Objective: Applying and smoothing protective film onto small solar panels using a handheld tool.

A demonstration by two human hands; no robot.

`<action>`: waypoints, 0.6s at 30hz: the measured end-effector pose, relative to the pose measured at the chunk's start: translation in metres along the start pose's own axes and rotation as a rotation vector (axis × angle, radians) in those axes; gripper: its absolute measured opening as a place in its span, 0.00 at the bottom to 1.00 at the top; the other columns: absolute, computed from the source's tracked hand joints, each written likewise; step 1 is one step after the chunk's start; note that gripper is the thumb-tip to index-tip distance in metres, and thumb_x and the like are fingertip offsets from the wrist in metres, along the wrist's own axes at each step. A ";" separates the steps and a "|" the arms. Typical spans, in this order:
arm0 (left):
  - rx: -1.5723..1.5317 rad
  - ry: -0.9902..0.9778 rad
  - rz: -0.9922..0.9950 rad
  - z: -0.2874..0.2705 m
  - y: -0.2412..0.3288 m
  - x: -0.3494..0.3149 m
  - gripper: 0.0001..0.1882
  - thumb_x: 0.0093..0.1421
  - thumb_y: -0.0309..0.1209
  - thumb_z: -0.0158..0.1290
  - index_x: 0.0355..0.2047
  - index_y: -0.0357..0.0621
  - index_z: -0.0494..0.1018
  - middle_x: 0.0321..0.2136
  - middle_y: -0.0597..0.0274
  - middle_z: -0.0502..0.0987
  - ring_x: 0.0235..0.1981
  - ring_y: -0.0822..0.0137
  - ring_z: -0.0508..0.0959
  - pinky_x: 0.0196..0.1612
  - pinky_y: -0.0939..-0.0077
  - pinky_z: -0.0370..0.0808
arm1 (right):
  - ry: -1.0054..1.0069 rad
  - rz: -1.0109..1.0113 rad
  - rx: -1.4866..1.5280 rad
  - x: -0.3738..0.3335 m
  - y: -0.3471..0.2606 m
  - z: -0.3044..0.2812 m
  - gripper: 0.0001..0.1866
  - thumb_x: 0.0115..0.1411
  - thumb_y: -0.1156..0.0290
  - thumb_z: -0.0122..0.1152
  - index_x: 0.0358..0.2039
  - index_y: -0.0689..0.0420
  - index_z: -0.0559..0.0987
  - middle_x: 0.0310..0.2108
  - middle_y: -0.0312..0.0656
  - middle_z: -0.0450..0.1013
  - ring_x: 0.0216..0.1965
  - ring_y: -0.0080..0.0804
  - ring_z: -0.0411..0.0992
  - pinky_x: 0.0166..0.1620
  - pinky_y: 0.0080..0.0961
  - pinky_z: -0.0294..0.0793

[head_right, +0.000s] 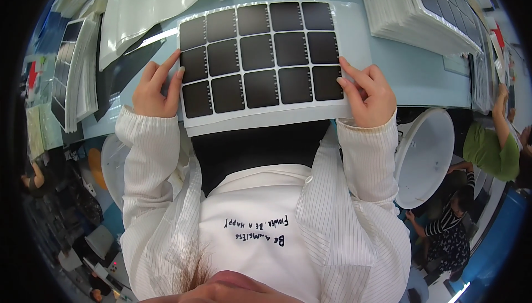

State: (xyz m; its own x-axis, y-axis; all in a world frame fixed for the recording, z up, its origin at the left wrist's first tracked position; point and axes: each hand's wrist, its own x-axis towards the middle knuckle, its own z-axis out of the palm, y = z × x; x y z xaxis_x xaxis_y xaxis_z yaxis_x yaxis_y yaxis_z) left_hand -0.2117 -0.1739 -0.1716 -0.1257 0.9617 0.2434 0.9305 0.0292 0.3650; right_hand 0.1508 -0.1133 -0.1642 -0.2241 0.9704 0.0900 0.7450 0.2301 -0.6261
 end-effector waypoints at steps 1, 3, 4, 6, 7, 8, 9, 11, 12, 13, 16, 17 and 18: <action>-0.010 -0.002 0.001 0.000 0.000 0.000 0.19 0.61 0.34 0.57 0.52 0.53 0.76 0.23 0.61 0.67 0.19 0.66 0.72 0.25 0.74 0.71 | 0.002 0.013 -0.003 0.000 0.000 0.000 0.19 0.57 0.76 0.63 0.51 0.52 0.80 0.24 0.33 0.61 0.23 0.20 0.59 0.30 0.17 0.61; -0.022 0.003 0.030 0.001 -0.004 0.000 0.18 0.61 0.35 0.56 0.52 0.53 0.76 0.23 0.61 0.67 0.19 0.66 0.72 0.26 0.73 0.71 | -0.003 0.020 -0.002 -0.001 0.000 0.001 0.19 0.57 0.76 0.63 0.51 0.52 0.80 0.24 0.33 0.61 0.24 0.20 0.59 0.30 0.17 0.61; -0.020 0.004 0.025 -0.001 -0.003 0.000 0.18 0.61 0.35 0.56 0.52 0.53 0.76 0.23 0.61 0.67 0.19 0.66 0.72 0.26 0.73 0.71 | 0.007 0.021 -0.007 -0.002 0.002 0.001 0.19 0.57 0.76 0.63 0.51 0.52 0.80 0.24 0.33 0.61 0.24 0.21 0.59 0.30 0.18 0.61; 0.013 -0.090 0.020 -0.008 -0.001 0.002 0.18 0.61 0.34 0.56 0.53 0.54 0.76 0.23 0.61 0.67 0.22 0.65 0.72 0.27 0.72 0.71 | 0.016 0.020 -0.009 -0.002 0.003 0.002 0.19 0.57 0.76 0.63 0.51 0.52 0.80 0.24 0.32 0.60 0.24 0.21 0.59 0.31 0.18 0.61; 0.014 -0.089 0.018 -0.008 -0.002 0.001 0.18 0.61 0.34 0.56 0.53 0.54 0.76 0.23 0.61 0.67 0.22 0.65 0.72 0.27 0.72 0.71 | 0.015 0.021 -0.001 -0.002 0.003 0.002 0.19 0.57 0.76 0.63 0.51 0.52 0.80 0.24 0.32 0.60 0.25 0.21 0.59 0.31 0.18 0.61; 0.075 -0.060 0.065 -0.008 -0.004 0.001 0.19 0.60 0.34 0.57 0.53 0.55 0.76 0.24 0.61 0.66 0.24 0.64 0.71 0.29 0.72 0.71 | 0.016 0.022 0.006 -0.001 0.003 0.003 0.20 0.57 0.76 0.63 0.51 0.52 0.80 0.24 0.32 0.60 0.25 0.21 0.59 0.31 0.18 0.61; 0.136 -0.031 0.114 -0.009 -0.005 0.001 0.19 0.60 0.34 0.57 0.53 0.55 0.76 0.25 0.61 0.66 0.26 0.64 0.70 0.31 0.72 0.71 | 0.015 0.021 0.006 -0.001 0.002 0.003 0.20 0.57 0.76 0.63 0.51 0.52 0.80 0.24 0.32 0.60 0.25 0.21 0.59 0.31 0.18 0.61; 0.143 -0.034 0.115 -0.009 -0.006 0.001 0.20 0.60 0.35 0.57 0.53 0.56 0.76 0.26 0.60 0.66 0.28 0.64 0.70 0.32 0.72 0.71 | 0.017 0.023 -0.009 -0.001 0.002 0.003 0.19 0.57 0.76 0.63 0.51 0.52 0.80 0.24 0.32 0.60 0.25 0.21 0.59 0.31 0.18 0.60; 0.152 -0.036 0.114 -0.009 -0.007 0.001 0.20 0.59 0.35 0.58 0.53 0.56 0.76 0.26 0.60 0.66 0.30 0.63 0.69 0.34 0.72 0.71 | 0.019 0.025 -0.011 -0.001 0.002 0.003 0.19 0.57 0.76 0.63 0.51 0.52 0.80 0.24 0.32 0.60 0.25 0.21 0.59 0.31 0.18 0.60; 0.152 -0.034 0.115 -0.009 -0.008 0.001 0.20 0.59 0.35 0.58 0.53 0.56 0.76 0.26 0.60 0.66 0.30 0.63 0.69 0.34 0.72 0.71 | 0.017 0.026 -0.009 -0.001 0.001 0.003 0.19 0.58 0.76 0.63 0.51 0.52 0.80 0.24 0.32 0.60 0.25 0.21 0.59 0.31 0.18 0.60; 0.168 -0.013 0.144 -0.009 -0.010 0.002 0.20 0.59 0.35 0.58 0.53 0.56 0.76 0.28 0.59 0.66 0.31 0.62 0.68 0.34 0.72 0.71 | 0.016 0.028 -0.004 0.000 -0.001 0.003 0.19 0.58 0.76 0.63 0.51 0.52 0.80 0.23 0.32 0.60 0.25 0.21 0.59 0.30 0.18 0.60; 0.168 -0.011 0.146 -0.010 -0.011 0.001 0.20 0.59 0.35 0.58 0.53 0.56 0.76 0.28 0.58 0.66 0.31 0.62 0.68 0.35 0.71 0.71 | 0.013 0.029 0.000 0.000 -0.001 0.003 0.19 0.58 0.76 0.62 0.51 0.52 0.80 0.24 0.32 0.61 0.24 0.21 0.59 0.30 0.18 0.60; 0.169 -0.008 0.148 -0.011 -0.011 0.001 0.20 0.59 0.35 0.58 0.53 0.56 0.77 0.29 0.58 0.66 0.32 0.62 0.68 0.36 0.70 0.71 | 0.019 0.029 -0.003 0.000 -0.003 0.004 0.19 0.58 0.76 0.62 0.51 0.52 0.80 0.24 0.32 0.61 0.24 0.21 0.59 0.30 0.18 0.60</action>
State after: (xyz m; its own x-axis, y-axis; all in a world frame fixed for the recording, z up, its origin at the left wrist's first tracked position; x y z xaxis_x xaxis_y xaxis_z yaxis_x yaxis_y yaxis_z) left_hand -0.2258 -0.1767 -0.1658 0.0189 0.9609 0.2762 0.9830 -0.0682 0.1703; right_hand 0.1463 -0.1142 -0.1651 -0.1899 0.9780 0.0865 0.7529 0.2016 -0.6265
